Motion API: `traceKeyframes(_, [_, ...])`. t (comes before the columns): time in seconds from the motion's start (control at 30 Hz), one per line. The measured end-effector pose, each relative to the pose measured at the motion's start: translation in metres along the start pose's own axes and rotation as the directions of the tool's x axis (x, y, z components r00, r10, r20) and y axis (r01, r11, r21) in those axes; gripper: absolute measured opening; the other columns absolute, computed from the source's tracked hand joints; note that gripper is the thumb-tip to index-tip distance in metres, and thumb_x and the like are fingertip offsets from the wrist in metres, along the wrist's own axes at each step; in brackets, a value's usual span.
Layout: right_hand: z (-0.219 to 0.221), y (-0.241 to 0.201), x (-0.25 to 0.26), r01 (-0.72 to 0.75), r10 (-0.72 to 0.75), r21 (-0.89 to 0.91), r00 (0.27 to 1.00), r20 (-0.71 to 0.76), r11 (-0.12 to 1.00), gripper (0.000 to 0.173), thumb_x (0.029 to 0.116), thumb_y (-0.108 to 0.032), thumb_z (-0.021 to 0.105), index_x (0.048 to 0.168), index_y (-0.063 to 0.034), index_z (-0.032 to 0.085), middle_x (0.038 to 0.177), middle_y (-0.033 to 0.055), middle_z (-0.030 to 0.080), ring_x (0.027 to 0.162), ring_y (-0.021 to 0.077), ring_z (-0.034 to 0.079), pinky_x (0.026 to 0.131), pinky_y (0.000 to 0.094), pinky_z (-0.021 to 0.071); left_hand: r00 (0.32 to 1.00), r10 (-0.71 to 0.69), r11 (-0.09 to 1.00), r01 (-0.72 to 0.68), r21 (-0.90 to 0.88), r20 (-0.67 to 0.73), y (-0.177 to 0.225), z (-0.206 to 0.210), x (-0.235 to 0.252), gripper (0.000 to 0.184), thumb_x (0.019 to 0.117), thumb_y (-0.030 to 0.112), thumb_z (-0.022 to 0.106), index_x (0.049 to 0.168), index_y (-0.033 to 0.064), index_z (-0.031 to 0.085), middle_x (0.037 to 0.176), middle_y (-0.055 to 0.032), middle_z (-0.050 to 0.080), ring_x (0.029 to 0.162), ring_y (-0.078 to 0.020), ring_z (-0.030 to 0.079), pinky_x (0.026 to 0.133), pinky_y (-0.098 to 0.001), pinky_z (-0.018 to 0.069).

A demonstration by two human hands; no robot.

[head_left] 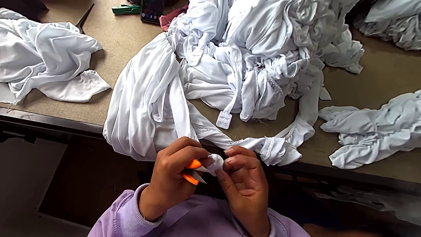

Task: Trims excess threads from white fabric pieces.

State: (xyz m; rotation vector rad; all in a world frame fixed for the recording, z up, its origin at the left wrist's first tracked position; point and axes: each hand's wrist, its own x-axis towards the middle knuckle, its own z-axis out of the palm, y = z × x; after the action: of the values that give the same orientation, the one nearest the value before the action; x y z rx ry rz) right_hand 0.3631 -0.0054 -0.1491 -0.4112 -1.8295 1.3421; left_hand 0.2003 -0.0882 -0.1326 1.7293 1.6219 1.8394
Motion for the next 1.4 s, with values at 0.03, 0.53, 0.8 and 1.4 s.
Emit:
traceKeyframes(0.03, [-0.003,0.000,0.001,0.020,-0.018,-0.030,0.999,0.049,0.999,0.018,0.0999,-0.015,0.064,0.116,-0.0228,0.065,0.129,-0.0067,0.055,0.103,0.0002,0.062,0.083,0.0159,0.0571,1.000,-0.018,1.000,0.018,-0.024,0.000,0.000,-0.002,0.001,0.007,0.0909,0.005,0.069,0.092,-0.0005,0.072,0.092,-0.0046,0.066,0.086,-0.0057,0.064,0.074,-0.0168,0.0554])
traceKeyframes(0.53, [-0.011,-0.002,0.007,-0.023,0.013,0.048,0.982,0.190,0.999,0.038,0.0992,-0.013,0.064,0.137,-0.0194,0.064,0.142,-0.0029,0.058,0.114,0.0075,0.064,0.092,0.0221,0.0581,0.947,-0.053,0.779,-0.159,0.606,0.316,0.021,-0.046,0.005,0.037,0.1017,0.040,0.055,0.107,0.0087,0.074,0.080,-0.0009,0.065,0.075,-0.0172,0.063,0.062,-0.0319,0.0504])
traceKeyframes(0.8, [-0.011,-0.006,0.009,0.012,-0.014,0.010,0.975,0.222,1.000,0.037,0.0994,-0.010,0.063,0.136,-0.0162,0.064,0.140,-0.0012,0.059,0.118,0.0080,0.063,0.094,0.0222,0.0574,0.927,-0.010,0.738,-0.246,0.628,0.375,0.024,-0.039,0.014,0.036,0.1025,0.036,0.053,0.106,0.0078,0.076,0.078,-0.0024,0.066,0.071,-0.0200,0.063,0.057,-0.0335,0.0466])
traceKeyframes(1.4, [-0.013,-0.004,0.006,-0.045,0.030,0.116,0.992,0.124,0.992,0.044,0.0975,-0.011,0.067,0.141,-0.0181,0.061,0.144,-0.0037,0.056,0.103,0.0024,0.065,0.086,0.0174,0.0570,0.963,-0.008,0.811,-0.152,0.564,0.270,0.009,-0.038,0.008,0.031,0.1037,0.035,0.055,0.101,0.0089,0.071,0.079,-0.0005,0.064,0.073,-0.0153,0.063,0.062,-0.0309,0.0496])
